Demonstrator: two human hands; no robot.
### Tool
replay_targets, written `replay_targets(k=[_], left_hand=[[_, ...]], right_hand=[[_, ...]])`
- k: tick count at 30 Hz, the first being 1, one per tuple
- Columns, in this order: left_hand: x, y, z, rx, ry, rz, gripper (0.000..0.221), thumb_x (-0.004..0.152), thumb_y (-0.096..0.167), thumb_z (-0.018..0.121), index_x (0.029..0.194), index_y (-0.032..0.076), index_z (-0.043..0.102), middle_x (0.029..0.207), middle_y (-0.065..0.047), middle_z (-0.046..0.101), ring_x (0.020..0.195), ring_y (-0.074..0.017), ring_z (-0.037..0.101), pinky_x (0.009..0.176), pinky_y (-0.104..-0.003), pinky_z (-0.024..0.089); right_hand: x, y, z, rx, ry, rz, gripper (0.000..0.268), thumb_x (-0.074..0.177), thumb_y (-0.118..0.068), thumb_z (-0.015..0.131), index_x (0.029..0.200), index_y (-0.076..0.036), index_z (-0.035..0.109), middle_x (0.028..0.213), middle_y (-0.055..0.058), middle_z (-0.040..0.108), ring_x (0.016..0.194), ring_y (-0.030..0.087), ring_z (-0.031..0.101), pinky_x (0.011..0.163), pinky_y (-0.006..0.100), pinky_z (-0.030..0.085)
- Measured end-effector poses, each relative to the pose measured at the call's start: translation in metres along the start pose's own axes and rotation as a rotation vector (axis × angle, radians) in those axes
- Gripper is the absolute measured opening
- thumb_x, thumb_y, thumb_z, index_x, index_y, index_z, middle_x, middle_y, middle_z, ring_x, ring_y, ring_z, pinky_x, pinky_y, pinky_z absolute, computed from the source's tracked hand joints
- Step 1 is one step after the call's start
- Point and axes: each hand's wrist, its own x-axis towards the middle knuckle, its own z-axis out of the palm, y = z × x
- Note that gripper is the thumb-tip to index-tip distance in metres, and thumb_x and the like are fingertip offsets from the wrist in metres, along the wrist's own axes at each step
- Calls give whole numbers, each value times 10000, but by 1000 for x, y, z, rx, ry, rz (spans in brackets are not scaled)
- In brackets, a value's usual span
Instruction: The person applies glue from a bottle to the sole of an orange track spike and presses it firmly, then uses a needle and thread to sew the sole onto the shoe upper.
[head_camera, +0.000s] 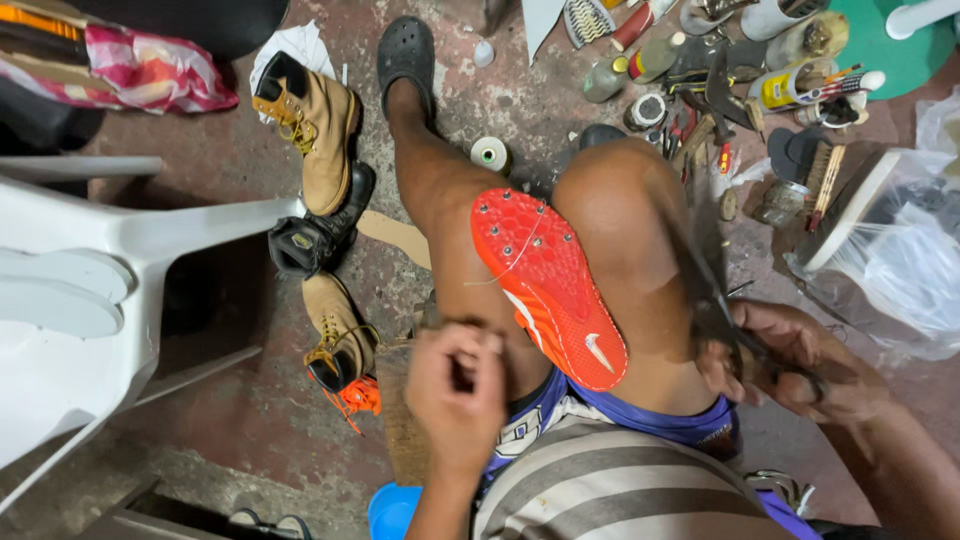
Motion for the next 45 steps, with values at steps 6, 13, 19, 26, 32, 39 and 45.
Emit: replay_targets(k=[6, 13, 19, 26, 32, 39, 45], left_hand=[[-14, 21, 14, 208, -82, 534, 523, 783, 162, 893, 1199, 19, 611, 1149, -176, 661, 1003, -351, 652, 796, -416, 546], [0, 39, 13, 208, -78, 705, 595, 773, 258, 900, 1260, 37, 638, 1194, -148, 636, 1089, -345, 616, 914, -438, 520], [9, 50, 15, 155, -105, 822, 592, 786, 315, 896, 1258, 50, 657, 1195, -117, 623, 1143, -339, 586, 980, -441, 513], [19, 70, 8, 57, 9, 898, 620, 748, 338, 923, 1240, 70, 658, 1222, -120, 623, 1169, -324, 585, 1002, -427, 517], [34, 73, -18, -329, 278, 788, 425, 884, 147, 779, 1243, 23, 589, 1268, -169, 558, 1151, -252, 576, 920, -318, 524], [58, 62, -20, -295, 322, 739, 158, 911, 11, 710, 1053, 40, 647, 990, -64, 621, 744, -105, 570, 648, -228, 476], [133, 50, 2, -360, 427, 540, 73, 986, 18, 685, 1058, 27, 677, 1003, -64, 630, 737, -112, 541, 636, -254, 453]], right_hand=[[20, 18, 37, -280, 234, -196, 480, 814, -252, 831, 1164, -23, 595, 1104, 117, 743, 854, 136, 669, 778, 315, 567], [42, -1, 82, -452, 442, -239, 538, 764, -14, 787, 1227, -34, 515, 1160, 72, 696, 845, 113, 659, 693, 282, 560], [62, -12, 70, -390, 478, -225, 479, 781, -5, 780, 1189, -32, 531, 1056, 74, 677, 897, 104, 672, 756, 276, 571], [72, -25, 62, -228, 304, -428, 341, 932, -71, 757, 1195, -16, 547, 1094, 52, 622, 1022, 96, 605, 888, 279, 505], [97, -60, 80, 219, 193, -282, 394, 920, -257, 674, 1230, -34, 577, 1134, 36, 693, 1074, 148, 669, 919, 338, 553], [166, -95, 88, 272, 36, -200, 472, 966, -317, 635, 1310, 6, 630, 1207, 91, 710, 1063, 171, 688, 902, 358, 572], [227, -77, 74, 336, 14, -206, 424, 1027, -277, 591, 1335, 14, 583, 1270, 119, 669, 1115, 204, 687, 956, 401, 580]])
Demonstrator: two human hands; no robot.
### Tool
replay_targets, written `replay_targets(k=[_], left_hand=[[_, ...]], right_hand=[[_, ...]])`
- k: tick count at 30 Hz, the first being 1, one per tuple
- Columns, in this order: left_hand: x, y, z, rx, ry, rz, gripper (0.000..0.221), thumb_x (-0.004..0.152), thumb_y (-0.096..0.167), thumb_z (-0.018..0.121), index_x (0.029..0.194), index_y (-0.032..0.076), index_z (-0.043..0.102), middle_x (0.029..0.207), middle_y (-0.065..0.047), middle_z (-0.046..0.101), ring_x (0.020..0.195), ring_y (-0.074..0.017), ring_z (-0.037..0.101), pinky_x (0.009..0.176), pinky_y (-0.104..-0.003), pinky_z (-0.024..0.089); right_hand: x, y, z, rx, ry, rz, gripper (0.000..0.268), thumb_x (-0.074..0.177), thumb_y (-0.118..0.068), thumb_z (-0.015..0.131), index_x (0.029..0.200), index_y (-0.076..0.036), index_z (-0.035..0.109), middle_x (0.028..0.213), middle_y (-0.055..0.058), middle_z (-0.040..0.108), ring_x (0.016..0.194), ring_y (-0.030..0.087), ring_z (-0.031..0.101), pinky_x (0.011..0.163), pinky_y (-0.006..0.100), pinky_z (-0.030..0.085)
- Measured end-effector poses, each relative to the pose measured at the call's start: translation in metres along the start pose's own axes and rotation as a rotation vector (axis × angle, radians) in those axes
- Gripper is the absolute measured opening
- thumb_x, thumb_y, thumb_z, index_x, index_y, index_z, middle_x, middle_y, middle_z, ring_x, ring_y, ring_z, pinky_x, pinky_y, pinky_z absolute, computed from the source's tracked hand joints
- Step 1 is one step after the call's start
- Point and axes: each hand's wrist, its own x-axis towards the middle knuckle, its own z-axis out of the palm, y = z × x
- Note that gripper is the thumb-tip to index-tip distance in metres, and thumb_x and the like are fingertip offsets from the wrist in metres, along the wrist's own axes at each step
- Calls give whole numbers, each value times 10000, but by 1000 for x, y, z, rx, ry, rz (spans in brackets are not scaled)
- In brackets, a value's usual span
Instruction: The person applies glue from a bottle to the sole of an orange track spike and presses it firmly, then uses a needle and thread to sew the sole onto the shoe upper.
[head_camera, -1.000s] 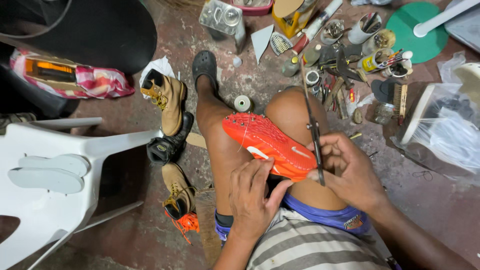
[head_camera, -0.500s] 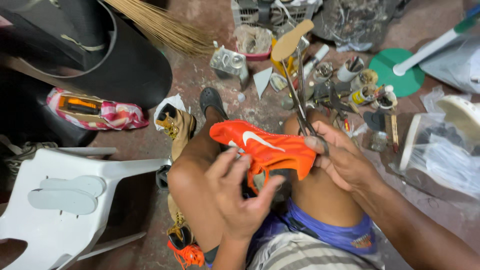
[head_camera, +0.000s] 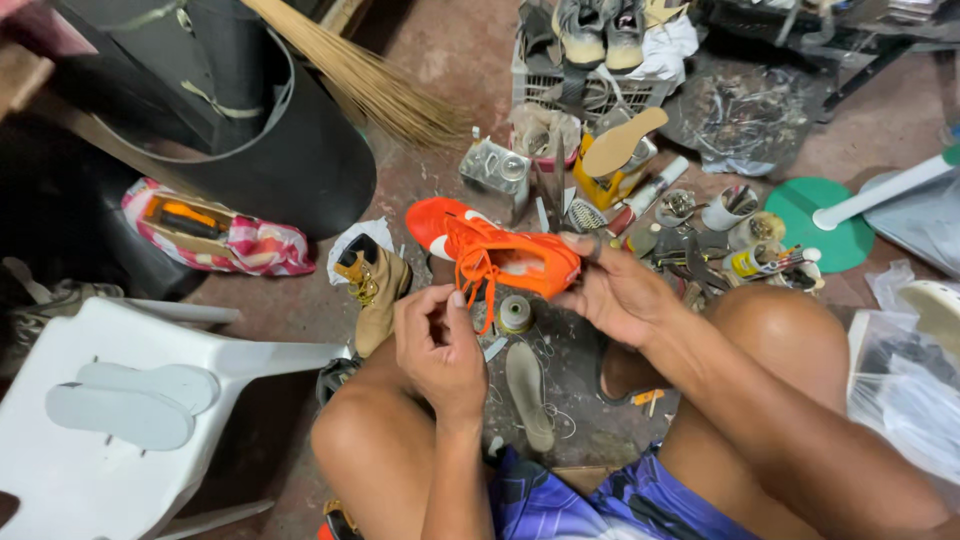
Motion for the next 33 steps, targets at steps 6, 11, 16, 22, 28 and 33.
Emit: replay_targets(k=[6, 11, 16, 22, 28, 33], left_hand=[[-10, -45, 5, 108, -205, -9, 182, 940, 34, 727, 1110, -4, 672, 1051, -133, 608, 781, -199, 600, 668, -300, 499], [-14, -54, 4, 122, -185, -13, 106, 963, 18, 718, 1066, 3, 701, 1039, -136, 652, 888, -236, 672, 780, -323, 548], [-6, -61, 2, 154, -193, -24, 88, 966, 26, 718, 1051, 3, 709, 1037, -135, 682, 935, -240, 695, 816, -330, 559], [-7, -61, -2, 81, -219, -204, 94, 957, 45, 728, 1043, 12, 749, 1016, -102, 711, 721, -108, 636, 576, -245, 496], [-7, -63, -10, -279, -249, -504, 74, 978, 53, 725, 1018, -5, 749, 928, -26, 663, 696, -22, 581, 581, -181, 474], [-9, -62, -18, -94, -213, -357, 80, 965, 38, 730, 1017, -20, 749, 1027, -43, 653, 665, -32, 480, 581, -170, 400]], right_hand=[[-2, 32, -26, 50, 57, 108, 435, 1045, -275, 535, 1377, 4, 556, 1309, 131, 671, 1141, 218, 677, 950, 382, 583], [-1, 35, -35, 57, 56, 149, 449, 1068, -294, 521, 1377, 31, 546, 1263, 172, 695, 1018, 282, 726, 891, 364, 601], [-1, 33, -39, 166, 37, 201, 468, 1077, -263, 532, 1422, 52, 501, 1247, 222, 687, 980, 318, 745, 861, 351, 614], [-8, 29, -38, 99, 141, 259, 520, 1040, -269, 573, 1442, 55, 510, 1240, 196, 701, 953, 303, 743, 829, 332, 619], [-11, 26, -41, 53, 188, 299, 537, 994, -300, 628, 1412, 25, 540, 1205, 161, 719, 917, 297, 743, 765, 307, 612], [-14, 27, -46, 44, 148, 290, 540, 996, -292, 657, 1404, 43, 545, 1152, 178, 716, 910, 303, 739, 759, 308, 615]])
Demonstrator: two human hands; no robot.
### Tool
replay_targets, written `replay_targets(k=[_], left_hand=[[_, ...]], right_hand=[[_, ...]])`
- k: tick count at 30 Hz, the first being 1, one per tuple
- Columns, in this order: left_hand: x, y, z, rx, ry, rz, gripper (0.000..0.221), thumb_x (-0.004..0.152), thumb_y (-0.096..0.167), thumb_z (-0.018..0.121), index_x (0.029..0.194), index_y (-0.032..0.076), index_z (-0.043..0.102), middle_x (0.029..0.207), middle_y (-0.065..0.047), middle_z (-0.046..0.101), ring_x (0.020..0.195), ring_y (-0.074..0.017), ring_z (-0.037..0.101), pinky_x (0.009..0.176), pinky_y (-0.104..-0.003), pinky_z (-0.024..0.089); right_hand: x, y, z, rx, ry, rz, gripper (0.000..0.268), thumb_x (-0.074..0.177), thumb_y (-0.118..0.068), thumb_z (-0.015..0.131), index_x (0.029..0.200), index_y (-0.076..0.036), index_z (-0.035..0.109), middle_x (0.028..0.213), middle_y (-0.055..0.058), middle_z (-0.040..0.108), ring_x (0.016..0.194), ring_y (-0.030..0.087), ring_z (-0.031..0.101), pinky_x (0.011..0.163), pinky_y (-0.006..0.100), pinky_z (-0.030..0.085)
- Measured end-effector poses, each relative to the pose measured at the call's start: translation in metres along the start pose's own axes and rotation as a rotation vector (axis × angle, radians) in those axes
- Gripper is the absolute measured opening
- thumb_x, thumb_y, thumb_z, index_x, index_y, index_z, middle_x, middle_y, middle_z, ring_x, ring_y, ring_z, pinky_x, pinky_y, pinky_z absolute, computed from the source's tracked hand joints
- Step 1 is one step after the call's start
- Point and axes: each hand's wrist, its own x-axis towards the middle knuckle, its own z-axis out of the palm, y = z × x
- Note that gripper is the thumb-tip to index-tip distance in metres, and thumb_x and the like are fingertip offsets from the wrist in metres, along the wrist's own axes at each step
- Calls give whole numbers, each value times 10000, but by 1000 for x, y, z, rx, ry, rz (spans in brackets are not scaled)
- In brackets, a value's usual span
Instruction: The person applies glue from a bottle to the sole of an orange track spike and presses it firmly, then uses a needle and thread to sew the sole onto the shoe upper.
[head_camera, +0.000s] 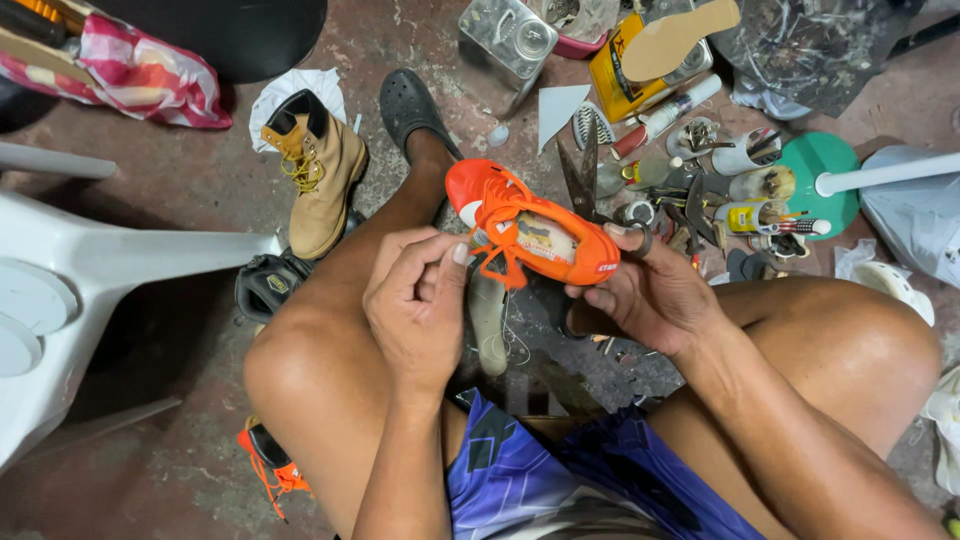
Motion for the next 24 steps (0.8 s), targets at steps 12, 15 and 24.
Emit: replay_targets(k=[12, 15, 24], left_hand=[[-32, 17, 14, -98, -66, 201, 70, 1088, 51, 573, 1144, 30, 610, 1139, -97, 682, 965, -144, 654, 770, -231, 524], [-29, 27, 15, -70, -25, 203, 129, 1064, 70, 615, 1189, 41, 604, 1156, -109, 663, 985, -189, 674, 780, -250, 564], [-34, 47, 18, 293, -33, 448, 517, 895, 159, 828, 1286, 15, 521, 1211, -171, 599, 1145, -368, 556, 1046, -470, 447]], right_hand=[[-5, 19, 27, 16, -90, -29, 589, 1009, -292, 627, 1437, 90, 493, 1220, 217, 689, 974, 309, 734, 818, 309, 616], [-6, 27, 34, 30, -123, -54, 606, 1034, -291, 612, 1480, 92, 468, 1272, 228, 669, 1028, 304, 720, 849, 311, 611], [-7, 32, 60, 51, -227, -89, 714, 1015, -266, 592, 1599, 37, 314, 1404, 229, 595, 1111, 319, 693, 976, 412, 593]])
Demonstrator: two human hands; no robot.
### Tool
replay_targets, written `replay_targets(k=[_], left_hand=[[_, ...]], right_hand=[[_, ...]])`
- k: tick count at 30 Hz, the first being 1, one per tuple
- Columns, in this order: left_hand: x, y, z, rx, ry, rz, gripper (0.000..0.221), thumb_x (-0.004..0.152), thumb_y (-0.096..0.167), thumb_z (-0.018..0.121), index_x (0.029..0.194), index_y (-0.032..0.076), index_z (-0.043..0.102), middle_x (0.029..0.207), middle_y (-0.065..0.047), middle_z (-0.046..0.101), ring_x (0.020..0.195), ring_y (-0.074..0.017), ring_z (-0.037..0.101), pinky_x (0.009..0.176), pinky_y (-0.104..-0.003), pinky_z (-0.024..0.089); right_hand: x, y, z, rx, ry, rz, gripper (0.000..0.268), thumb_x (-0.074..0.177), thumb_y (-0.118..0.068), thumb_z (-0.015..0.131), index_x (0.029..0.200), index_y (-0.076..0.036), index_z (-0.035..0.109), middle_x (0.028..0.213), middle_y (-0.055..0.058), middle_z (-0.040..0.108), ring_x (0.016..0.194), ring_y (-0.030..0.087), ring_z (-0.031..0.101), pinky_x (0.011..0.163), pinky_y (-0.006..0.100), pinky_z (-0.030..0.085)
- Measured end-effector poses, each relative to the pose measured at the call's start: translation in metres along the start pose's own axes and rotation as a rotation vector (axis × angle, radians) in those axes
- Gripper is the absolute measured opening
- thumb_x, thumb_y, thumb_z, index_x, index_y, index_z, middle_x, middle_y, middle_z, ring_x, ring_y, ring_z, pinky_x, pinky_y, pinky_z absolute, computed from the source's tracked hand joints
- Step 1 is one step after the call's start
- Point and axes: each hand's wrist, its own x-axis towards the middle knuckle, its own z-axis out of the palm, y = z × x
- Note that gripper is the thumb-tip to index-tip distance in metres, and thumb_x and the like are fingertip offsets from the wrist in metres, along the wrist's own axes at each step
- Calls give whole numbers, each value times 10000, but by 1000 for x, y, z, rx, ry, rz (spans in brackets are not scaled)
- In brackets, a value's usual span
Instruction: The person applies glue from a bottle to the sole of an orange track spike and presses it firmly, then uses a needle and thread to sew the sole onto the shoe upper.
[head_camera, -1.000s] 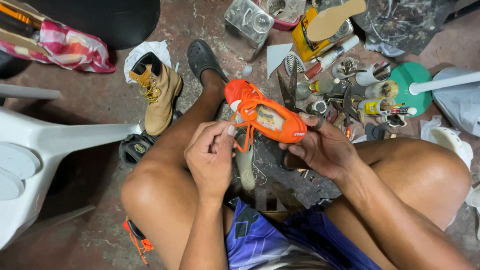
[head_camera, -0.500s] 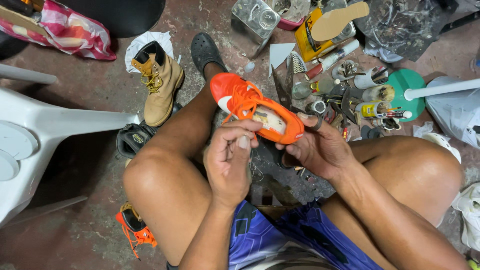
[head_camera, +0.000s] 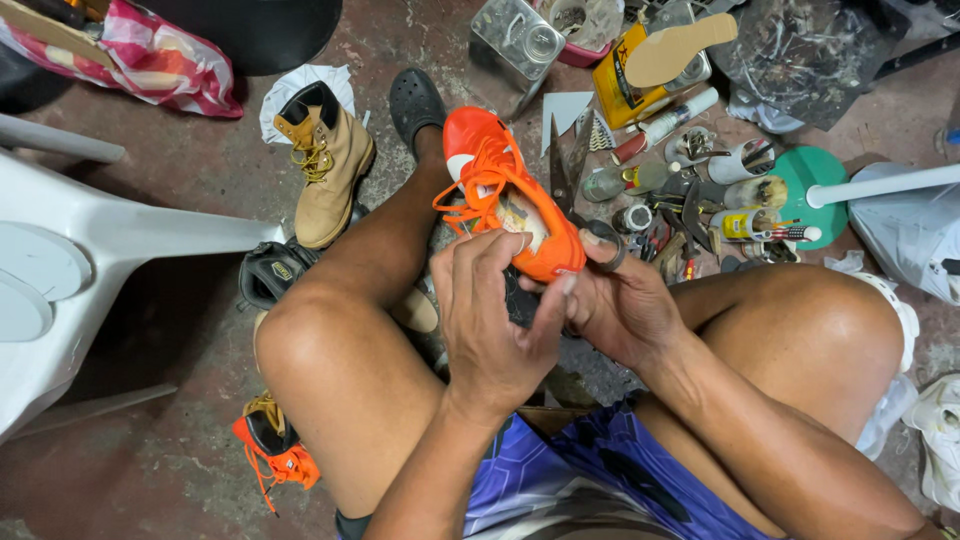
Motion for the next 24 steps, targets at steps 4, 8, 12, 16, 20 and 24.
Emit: replay_targets(k=[4, 8, 12, 16, 20, 24], left_hand=[[-8, 0, 8, 15, 54, -29, 487, 902, 126, 834, 1270, 50, 524, 1203, -136, 596, 1135, -336, 565, 1043, -442, 450], [-9, -2, 2, 13, 87, 42, 519, 854, 137, 862, 1227, 48, 512, 1159, -131, 584, 1122, -340, 583, 1041, -471, 450], [-1, -8, -7, 42, 86, 130, 544, 831, 118, 879, 1223, 48, 509, 1148, -118, 595, 1110, -326, 604, 1037, -475, 473], [1, -2, -18, -13, 52, 95, 563, 788, 119, 904, 1194, 59, 518, 1144, -128, 596, 1111, -338, 590, 999, -451, 508], [-1, 13, -14, -19, 25, 200, 559, 773, 109, 912, 1170, 61, 521, 1133, -124, 593, 1101, -346, 594, 986, -463, 511], [-14, 19, -1, -45, -32, 255, 568, 768, 104, 907, 1190, 51, 531, 1135, -134, 596, 1106, -370, 587, 994, -475, 517]], right_hand=[[-3, 3, 1, -22, 16, 48, 712, 988, -298, 615, 1573, 0, 337, 1394, 204, 609, 1145, 283, 691, 967, 416, 579], [-8, 5, -11, -139, 177, 12, 604, 981, -337, 659, 1431, 25, 482, 1236, 162, 669, 1050, 233, 704, 906, 355, 603], [-20, -17, -21, -442, 247, -118, 401, 1013, -311, 716, 1249, -17, 578, 985, 74, 651, 775, 151, 616, 661, 254, 494], [-92, -61, -13, -534, 134, -168, 506, 970, -422, 752, 1113, 30, 577, 918, 56, 612, 727, 140, 596, 596, 244, 456], [-188, -69, 1, -600, 4, 0, 723, 921, -520, 758, 1110, 149, 562, 796, 138, 631, 622, 162, 611, 547, 255, 444], [-227, -59, 6, -697, -19, 237, 625, 959, -477, 731, 1058, 132, 633, 803, 130, 671, 577, 148, 646, 491, 252, 482]])
